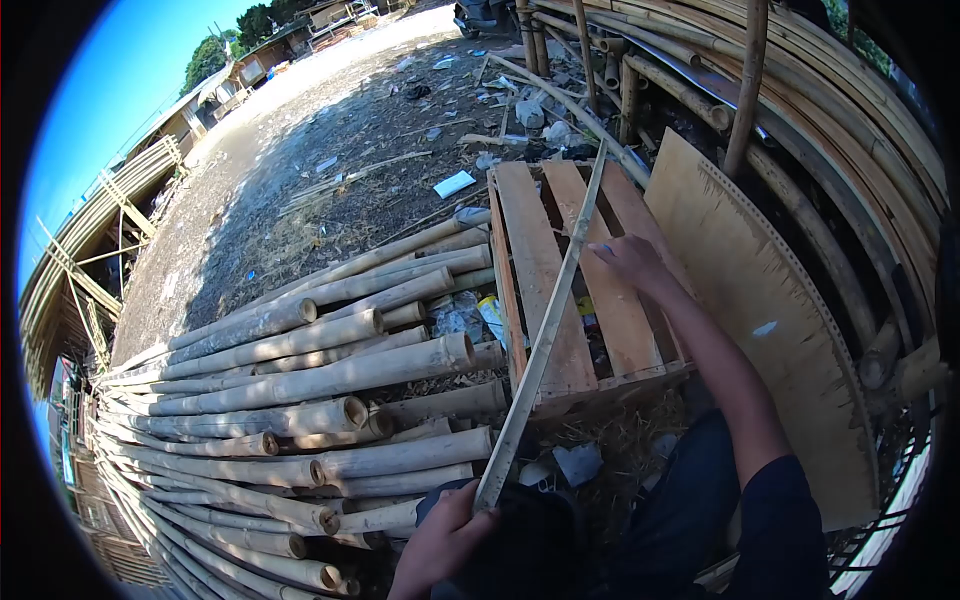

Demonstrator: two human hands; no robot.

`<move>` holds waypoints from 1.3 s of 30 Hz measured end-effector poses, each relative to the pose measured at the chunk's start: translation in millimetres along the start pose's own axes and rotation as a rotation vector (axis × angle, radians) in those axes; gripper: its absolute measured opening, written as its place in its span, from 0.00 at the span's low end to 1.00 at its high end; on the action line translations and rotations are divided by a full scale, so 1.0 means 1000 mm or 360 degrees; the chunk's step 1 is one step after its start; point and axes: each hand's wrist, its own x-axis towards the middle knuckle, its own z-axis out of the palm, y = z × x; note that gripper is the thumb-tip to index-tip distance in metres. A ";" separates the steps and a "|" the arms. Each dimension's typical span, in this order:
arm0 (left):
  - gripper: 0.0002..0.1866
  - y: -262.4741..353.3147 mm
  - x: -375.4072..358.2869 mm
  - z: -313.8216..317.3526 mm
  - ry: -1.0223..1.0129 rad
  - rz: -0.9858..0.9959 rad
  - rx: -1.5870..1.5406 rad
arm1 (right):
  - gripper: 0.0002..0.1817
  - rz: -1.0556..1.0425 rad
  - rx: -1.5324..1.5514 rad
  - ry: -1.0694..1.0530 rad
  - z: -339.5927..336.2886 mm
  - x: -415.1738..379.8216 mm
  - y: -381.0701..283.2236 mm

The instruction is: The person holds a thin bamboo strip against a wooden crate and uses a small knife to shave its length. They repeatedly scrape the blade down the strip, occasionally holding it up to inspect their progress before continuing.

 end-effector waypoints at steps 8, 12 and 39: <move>0.19 0.008 0.002 0.007 0.0092 -0.0021 0.0065 | 0.34 -0.0116 -0.0212 0.0006 -0.003 0.001 -0.011; 0.18 0.022 0.004 0.013 0.0146 -0.0013 0.0556 | 0.34 0.0059 -0.0342 0.0150 -0.008 0.004 -0.018; 0.12 0.024 0.080 -0.009 0.0276 0.0200 0.0850 | 0.36 0.0563 0.0842 -0.0049 -0.005 -0.051 -0.034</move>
